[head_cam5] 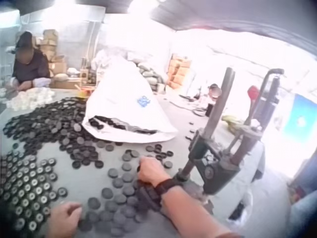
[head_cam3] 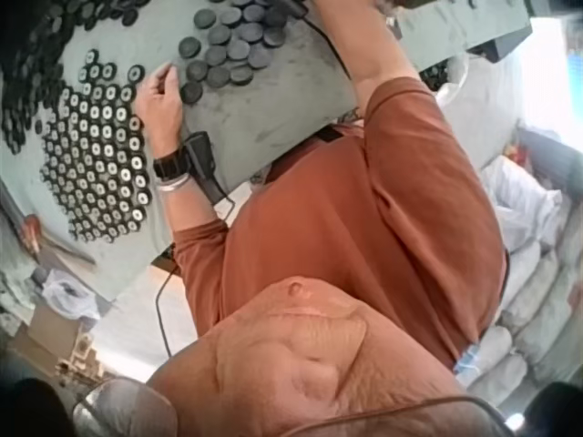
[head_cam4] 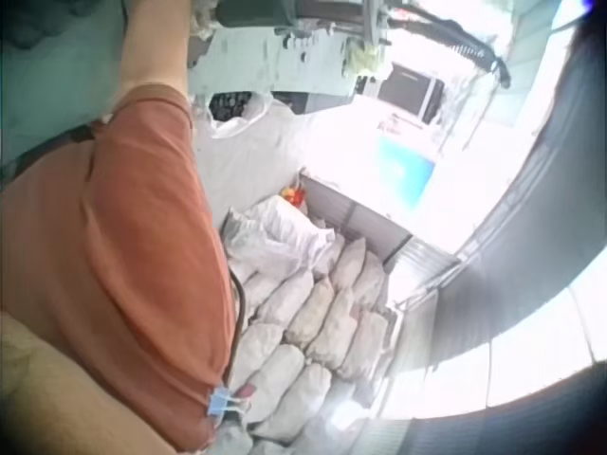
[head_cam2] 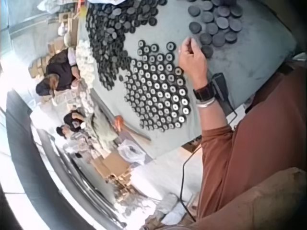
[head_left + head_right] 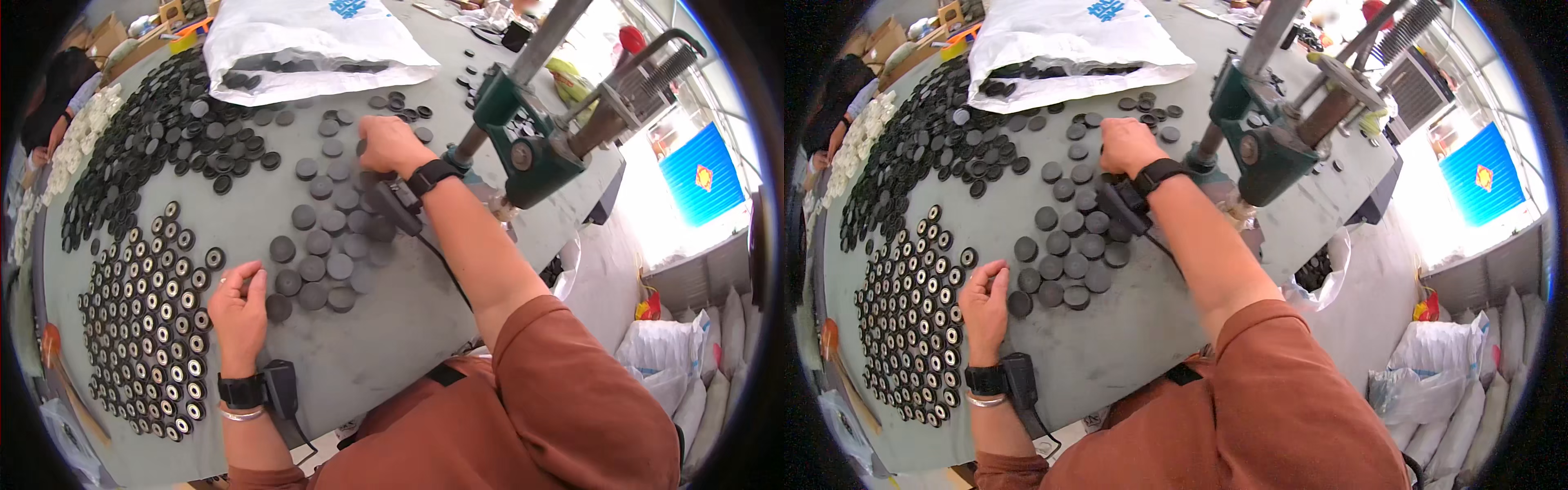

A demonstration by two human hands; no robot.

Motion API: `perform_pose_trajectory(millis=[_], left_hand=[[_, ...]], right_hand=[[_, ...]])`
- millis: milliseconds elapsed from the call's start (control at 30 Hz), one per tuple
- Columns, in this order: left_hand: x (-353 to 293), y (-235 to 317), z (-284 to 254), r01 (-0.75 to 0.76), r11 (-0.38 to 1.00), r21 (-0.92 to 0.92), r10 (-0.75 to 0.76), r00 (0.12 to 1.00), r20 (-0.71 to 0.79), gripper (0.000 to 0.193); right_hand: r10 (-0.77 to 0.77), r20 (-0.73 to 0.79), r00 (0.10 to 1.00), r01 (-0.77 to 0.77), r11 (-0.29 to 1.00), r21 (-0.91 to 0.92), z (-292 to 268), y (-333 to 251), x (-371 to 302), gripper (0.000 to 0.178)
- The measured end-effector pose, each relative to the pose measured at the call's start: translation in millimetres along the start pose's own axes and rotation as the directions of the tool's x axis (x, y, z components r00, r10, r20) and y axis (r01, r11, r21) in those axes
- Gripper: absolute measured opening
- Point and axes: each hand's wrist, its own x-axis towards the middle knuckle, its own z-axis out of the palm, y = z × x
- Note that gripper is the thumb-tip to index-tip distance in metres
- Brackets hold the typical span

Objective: Sorting and organizing small black circular plastic components into piles on a workstation table.

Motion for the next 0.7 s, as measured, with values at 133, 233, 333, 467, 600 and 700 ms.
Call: perform_pose_trajectory(millis=[133, 233, 333, 467, 600, 700], left_hand=[[-0.8, 2.7, 0.8, 0.010, 1.000, 0.003, -0.010, 1.000, -0.005, 0.015], [-0.2, 0.8, -0.4, 0.009, 1.000, -0.001, -0.009, 0.999, -0.033, 0.014], [-1.2, -1.2, -3.2, 0.026, 1.000, -0.002, -0.026, 0.999, -0.042, 0.013], [-2.4, -0.4, -4.0, 0.012, 1.000, 0.001, -0.012, 0.999, -0.038, 0.014], [-5.1, 2.0, -3.8, 0.012, 1.000, -0.021, -0.013, 1.000, -0.019, 0.013], [-5.0, 9.1, -3.6, -0.003, 0.999, 0.038, 0.004, 0.999, -0.034, 0.013]], right_hand=[[-0.031, 0.000, 1.000, 0.031, 0.999, -0.031, -6.6, 3.4, 9.9, 0.038], [0.018, 0.143, 0.990, -0.011, 0.999, -0.048, -24.8, -10.5, 26.1, 0.033], [0.001, 0.314, 0.950, -0.117, 0.929, 0.351, -33.8, -53.5, 53.2, 0.028], [-0.258, 0.215, 0.942, -0.005, 0.630, 0.777, -34.6, -103.2, 76.0, 0.026], [-0.080, 0.269, 0.960, -0.236, 0.292, 0.927, -16.0, -134.0, 98.0, 0.028], [0.112, 0.295, 0.949, -0.316, 0.323, 0.892, -14.7, -136.8, 109.6, 0.042]])
